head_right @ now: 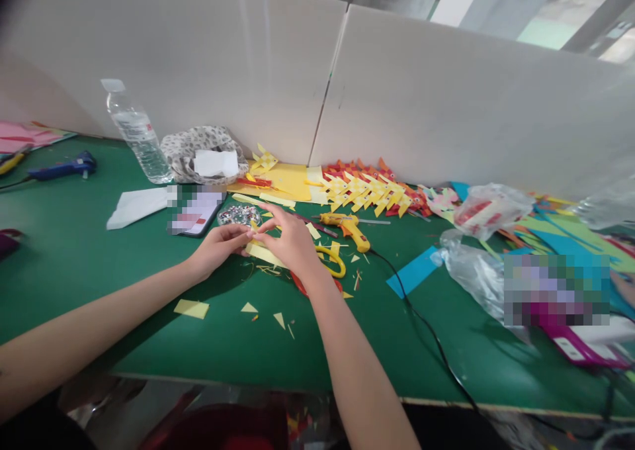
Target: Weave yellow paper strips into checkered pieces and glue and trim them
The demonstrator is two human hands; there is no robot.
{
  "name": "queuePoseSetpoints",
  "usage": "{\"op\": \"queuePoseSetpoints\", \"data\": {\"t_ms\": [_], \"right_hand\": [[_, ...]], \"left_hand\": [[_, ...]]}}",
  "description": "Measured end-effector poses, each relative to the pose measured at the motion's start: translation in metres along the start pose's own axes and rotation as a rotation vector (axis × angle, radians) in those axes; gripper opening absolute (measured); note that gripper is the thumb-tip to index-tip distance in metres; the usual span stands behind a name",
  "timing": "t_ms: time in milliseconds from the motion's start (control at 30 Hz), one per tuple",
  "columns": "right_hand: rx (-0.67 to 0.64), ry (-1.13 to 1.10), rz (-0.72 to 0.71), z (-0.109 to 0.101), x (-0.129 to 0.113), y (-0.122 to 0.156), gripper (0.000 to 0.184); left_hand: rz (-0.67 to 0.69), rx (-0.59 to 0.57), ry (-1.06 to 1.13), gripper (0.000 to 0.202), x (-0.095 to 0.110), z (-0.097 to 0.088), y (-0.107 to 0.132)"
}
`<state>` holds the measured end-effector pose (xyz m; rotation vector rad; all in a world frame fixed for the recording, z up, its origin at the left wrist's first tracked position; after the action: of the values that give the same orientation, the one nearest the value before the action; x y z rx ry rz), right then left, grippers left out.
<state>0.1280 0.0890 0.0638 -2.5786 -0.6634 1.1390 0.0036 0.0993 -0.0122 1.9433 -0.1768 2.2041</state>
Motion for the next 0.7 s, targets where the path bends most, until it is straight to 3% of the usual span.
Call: {"op": "queuePoseSetpoints", "data": {"t_ms": [467, 700], "right_hand": [[0.104, -0.081, -0.006, -0.008, 0.002, 0.001, 0.028], [0.024, 0.045, -0.098, 0.006, 0.000, -0.003, 0.015]], "left_hand": [[-0.006, 0.032, 0.041, 0.032, 0.001, -0.001, 0.000], [0.024, 0.018, 0.005, 0.032, 0.004, -0.001, 0.001]]}}
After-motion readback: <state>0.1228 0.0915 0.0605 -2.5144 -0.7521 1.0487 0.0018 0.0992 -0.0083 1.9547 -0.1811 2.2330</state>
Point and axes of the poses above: each hand's wrist, its own y-axis away from the middle knuckle, its own z-axis out of the palm, x = y × z, the point moved 8 cm from there along -y, towards the middle knuckle, and after that the axes turned 2 degrees about y, right-handed, at the moved point
